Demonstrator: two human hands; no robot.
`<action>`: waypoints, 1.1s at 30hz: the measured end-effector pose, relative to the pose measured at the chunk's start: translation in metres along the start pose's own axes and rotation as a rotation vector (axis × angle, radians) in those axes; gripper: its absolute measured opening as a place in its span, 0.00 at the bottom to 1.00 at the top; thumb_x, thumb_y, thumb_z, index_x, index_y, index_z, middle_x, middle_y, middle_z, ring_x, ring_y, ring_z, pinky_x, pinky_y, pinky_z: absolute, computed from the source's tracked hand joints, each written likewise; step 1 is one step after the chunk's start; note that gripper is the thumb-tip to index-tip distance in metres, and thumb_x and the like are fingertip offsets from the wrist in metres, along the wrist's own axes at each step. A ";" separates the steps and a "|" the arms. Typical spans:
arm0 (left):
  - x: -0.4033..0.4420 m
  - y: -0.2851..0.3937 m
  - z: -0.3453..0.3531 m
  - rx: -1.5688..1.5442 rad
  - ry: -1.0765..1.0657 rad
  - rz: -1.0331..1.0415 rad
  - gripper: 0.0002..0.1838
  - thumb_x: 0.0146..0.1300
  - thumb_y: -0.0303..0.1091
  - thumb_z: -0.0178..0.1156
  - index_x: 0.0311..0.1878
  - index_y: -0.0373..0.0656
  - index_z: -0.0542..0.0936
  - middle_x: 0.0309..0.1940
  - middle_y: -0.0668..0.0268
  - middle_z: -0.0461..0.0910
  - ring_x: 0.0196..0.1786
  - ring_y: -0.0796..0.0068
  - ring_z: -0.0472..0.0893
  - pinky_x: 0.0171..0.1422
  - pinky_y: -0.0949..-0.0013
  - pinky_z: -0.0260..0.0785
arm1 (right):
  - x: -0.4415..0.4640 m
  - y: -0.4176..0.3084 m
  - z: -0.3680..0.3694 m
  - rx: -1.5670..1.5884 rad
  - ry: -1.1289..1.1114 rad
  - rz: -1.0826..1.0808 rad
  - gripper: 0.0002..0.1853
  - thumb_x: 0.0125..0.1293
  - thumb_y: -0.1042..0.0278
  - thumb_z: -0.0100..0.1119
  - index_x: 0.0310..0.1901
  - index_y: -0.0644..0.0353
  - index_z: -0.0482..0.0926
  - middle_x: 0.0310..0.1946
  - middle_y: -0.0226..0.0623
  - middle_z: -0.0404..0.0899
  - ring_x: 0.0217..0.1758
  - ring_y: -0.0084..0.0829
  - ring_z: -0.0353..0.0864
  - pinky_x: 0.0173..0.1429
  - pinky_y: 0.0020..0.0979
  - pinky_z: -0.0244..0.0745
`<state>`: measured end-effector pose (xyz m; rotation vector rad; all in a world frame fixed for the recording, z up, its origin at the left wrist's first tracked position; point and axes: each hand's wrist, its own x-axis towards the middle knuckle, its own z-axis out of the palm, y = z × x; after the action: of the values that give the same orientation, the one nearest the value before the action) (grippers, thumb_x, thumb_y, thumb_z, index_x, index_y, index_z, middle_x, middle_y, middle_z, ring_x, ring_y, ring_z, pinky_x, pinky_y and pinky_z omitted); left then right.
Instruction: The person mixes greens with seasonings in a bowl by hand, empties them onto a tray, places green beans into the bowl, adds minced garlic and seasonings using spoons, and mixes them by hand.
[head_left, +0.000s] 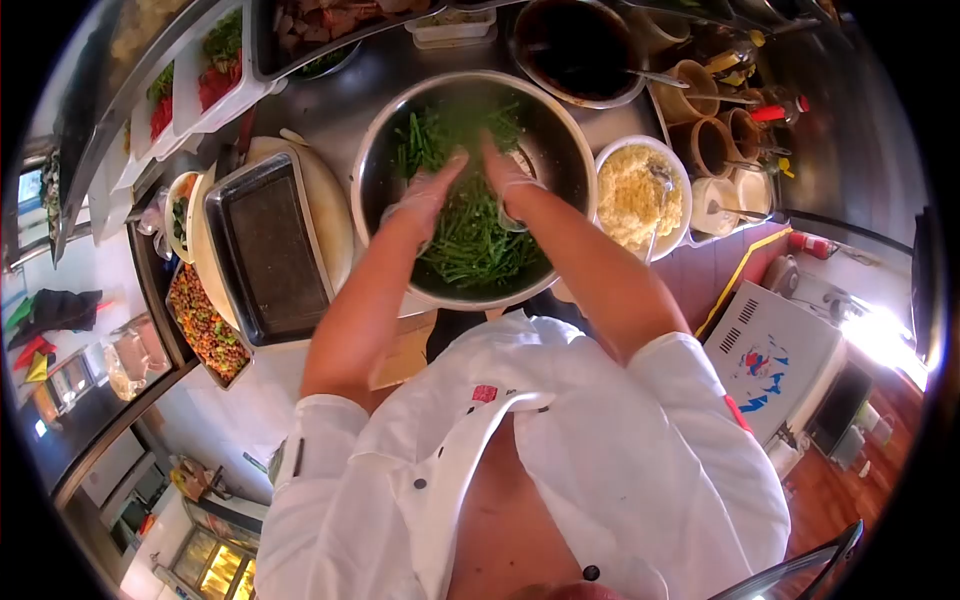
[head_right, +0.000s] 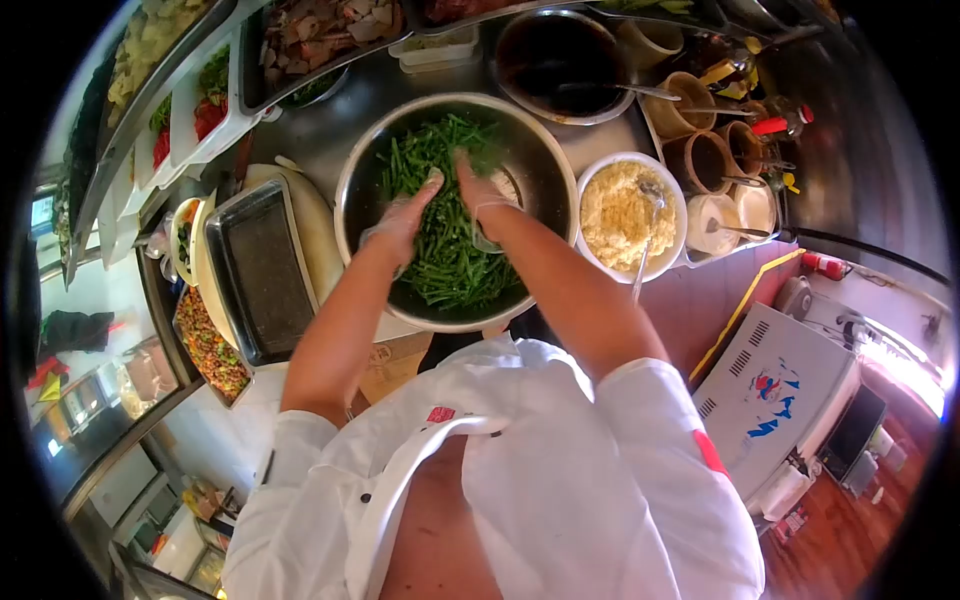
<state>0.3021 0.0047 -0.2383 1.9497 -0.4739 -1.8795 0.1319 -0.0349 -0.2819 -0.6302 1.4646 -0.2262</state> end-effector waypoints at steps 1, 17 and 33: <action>-0.012 0.003 -0.013 -0.055 -0.117 0.057 0.56 0.60 0.63 0.72 0.82 0.42 0.57 0.83 0.57 0.56 0.81 0.53 0.58 0.82 0.46 0.51 | -0.021 -0.011 -0.004 -0.037 -0.070 0.007 0.58 0.67 0.16 0.41 0.81 0.65 0.54 0.83 0.51 0.51 0.85 0.48 0.52 0.83 0.46 0.48; -0.007 0.045 -0.029 0.203 -0.078 0.142 0.52 0.64 0.69 0.63 0.82 0.45 0.60 0.82 0.56 0.58 0.82 0.57 0.59 0.83 0.57 0.49 | -0.037 -0.037 -0.055 -0.402 -0.032 -0.146 0.54 0.70 0.20 0.42 0.82 0.60 0.52 0.83 0.50 0.52 0.85 0.45 0.51 0.82 0.44 0.53; 0.019 0.049 -0.023 0.158 -0.264 0.372 0.47 0.65 0.61 0.67 0.80 0.49 0.62 0.80 0.60 0.62 0.81 0.61 0.60 0.83 0.56 0.50 | -0.056 -0.056 -0.069 -0.359 0.042 -0.141 0.57 0.68 0.16 0.36 0.78 0.66 0.63 0.79 0.52 0.62 0.82 0.48 0.59 0.82 0.44 0.49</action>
<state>0.3275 -0.0460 -0.2304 1.5675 -1.0158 -1.9000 0.0718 -0.0704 -0.2037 -1.0266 1.5152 -0.0849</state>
